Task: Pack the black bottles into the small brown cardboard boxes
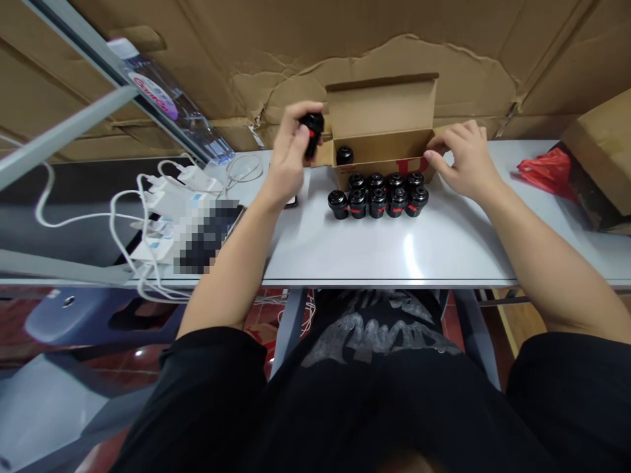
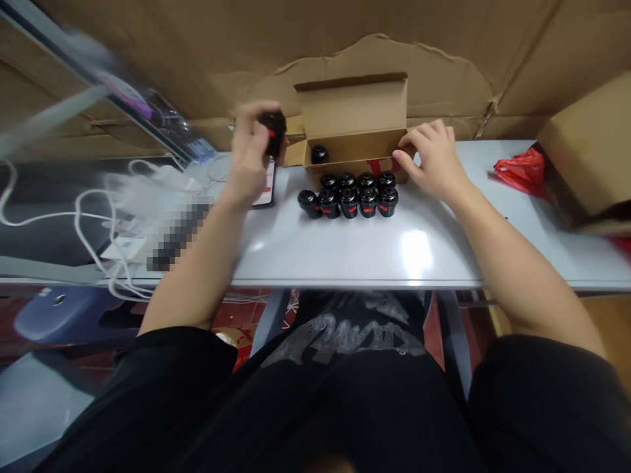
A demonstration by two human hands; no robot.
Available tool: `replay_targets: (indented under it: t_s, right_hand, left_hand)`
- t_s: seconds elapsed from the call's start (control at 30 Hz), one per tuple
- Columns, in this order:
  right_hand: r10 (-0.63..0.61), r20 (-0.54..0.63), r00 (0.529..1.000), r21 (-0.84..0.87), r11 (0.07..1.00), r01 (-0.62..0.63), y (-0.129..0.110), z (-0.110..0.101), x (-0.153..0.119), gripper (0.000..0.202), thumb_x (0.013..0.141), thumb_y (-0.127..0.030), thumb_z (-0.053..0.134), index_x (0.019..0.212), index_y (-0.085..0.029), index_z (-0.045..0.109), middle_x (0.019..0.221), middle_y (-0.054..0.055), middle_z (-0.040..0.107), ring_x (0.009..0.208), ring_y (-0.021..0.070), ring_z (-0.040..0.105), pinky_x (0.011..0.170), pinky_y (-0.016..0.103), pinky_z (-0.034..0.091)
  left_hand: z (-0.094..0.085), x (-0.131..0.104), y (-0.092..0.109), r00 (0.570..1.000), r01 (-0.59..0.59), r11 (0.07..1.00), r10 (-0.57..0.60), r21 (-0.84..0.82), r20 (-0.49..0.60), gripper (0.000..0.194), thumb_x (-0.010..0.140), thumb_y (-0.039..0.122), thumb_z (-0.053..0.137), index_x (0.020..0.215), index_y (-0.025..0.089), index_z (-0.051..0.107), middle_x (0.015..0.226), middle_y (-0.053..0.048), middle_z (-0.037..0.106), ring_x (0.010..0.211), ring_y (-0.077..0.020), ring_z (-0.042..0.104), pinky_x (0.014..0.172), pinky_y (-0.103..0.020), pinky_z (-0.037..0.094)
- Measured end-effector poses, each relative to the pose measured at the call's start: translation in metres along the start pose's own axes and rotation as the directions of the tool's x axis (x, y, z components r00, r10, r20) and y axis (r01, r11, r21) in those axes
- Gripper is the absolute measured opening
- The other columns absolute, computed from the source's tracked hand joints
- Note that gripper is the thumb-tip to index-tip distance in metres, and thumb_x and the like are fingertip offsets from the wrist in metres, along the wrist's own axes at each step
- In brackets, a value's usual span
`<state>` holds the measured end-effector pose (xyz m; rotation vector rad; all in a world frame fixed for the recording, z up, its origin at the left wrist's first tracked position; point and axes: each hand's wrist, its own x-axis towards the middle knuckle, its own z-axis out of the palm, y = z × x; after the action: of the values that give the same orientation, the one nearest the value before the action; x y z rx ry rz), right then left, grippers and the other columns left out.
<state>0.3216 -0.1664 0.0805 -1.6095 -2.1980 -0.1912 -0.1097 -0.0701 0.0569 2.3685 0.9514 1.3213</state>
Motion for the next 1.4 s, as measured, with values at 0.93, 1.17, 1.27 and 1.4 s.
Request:
replay_targets:
  t_s: [0.93,1.17,1.27,1.4]
  right_hand:
    - [-0.049,-0.153,0.987,0.08,0.995,0.062,0.005,0.022,-0.002,0.039,0.131,-0.059,0.053,0.131,-0.034,0.083,0.127,0.016,0.09,0.136,0.053,0.077,0.127,0.08,0.052]
    - [-0.058,-0.103,0.993,0.093,0.993,0.068,-0.003,0.015,-0.004,0.04,0.13,-0.053,0.053,0.136,-0.034,0.088,0.128,0.018,0.091,0.135,0.0543,0.078,0.125,0.081,0.052]
    - [-0.06,-0.097,0.993,0.12,0.99,0.071,-0.007,0.011,-0.004,0.042,0.129,-0.053,0.053,0.14,-0.035,0.09,0.126,0.018,0.09,0.135,0.0547,0.078,0.125,0.082,0.052]
    - [-0.073,-0.092,0.993,0.136,0.987,0.085,-0.005,0.012,-0.002,0.043,0.129,-0.053,0.054,0.14,-0.034,0.091,0.124,0.018,0.09,0.136,0.0541,0.077,0.127,0.081,0.052]
  left_hand:
    - [0.02,-0.002,-0.029,1.0,-0.023,0.971,0.018,-0.239,-0.024,0.077,0.12,0.099,0.046,0.16,0.041,0.077,0.135,-0.011,0.076,0.115,-0.0317,0.086,0.1,-0.051,0.076]
    - [0.008,-0.005,-0.001,0.995,0.098,0.995,-0.098,0.011,0.0,0.083,0.119,0.096,0.057,0.183,0.042,0.054,0.118,-0.009,0.074,0.094,-0.026,0.083,0.088,-0.046,0.074]
    - [-0.002,0.005,0.008,0.994,0.111,0.992,-0.112,0.068,0.015,0.076,0.114,0.089,0.073,0.167,0.036,0.064,0.117,-0.009,0.075,0.096,-0.0252,0.081,0.086,-0.044,0.071]
    - [-0.015,0.028,0.026,0.987,0.025,0.985,-0.051,0.171,0.152,0.045,0.111,0.063,0.086,0.142,0.03,0.082,0.117,-0.01,0.081,0.1,-0.0247,0.076,0.093,-0.044,0.071]
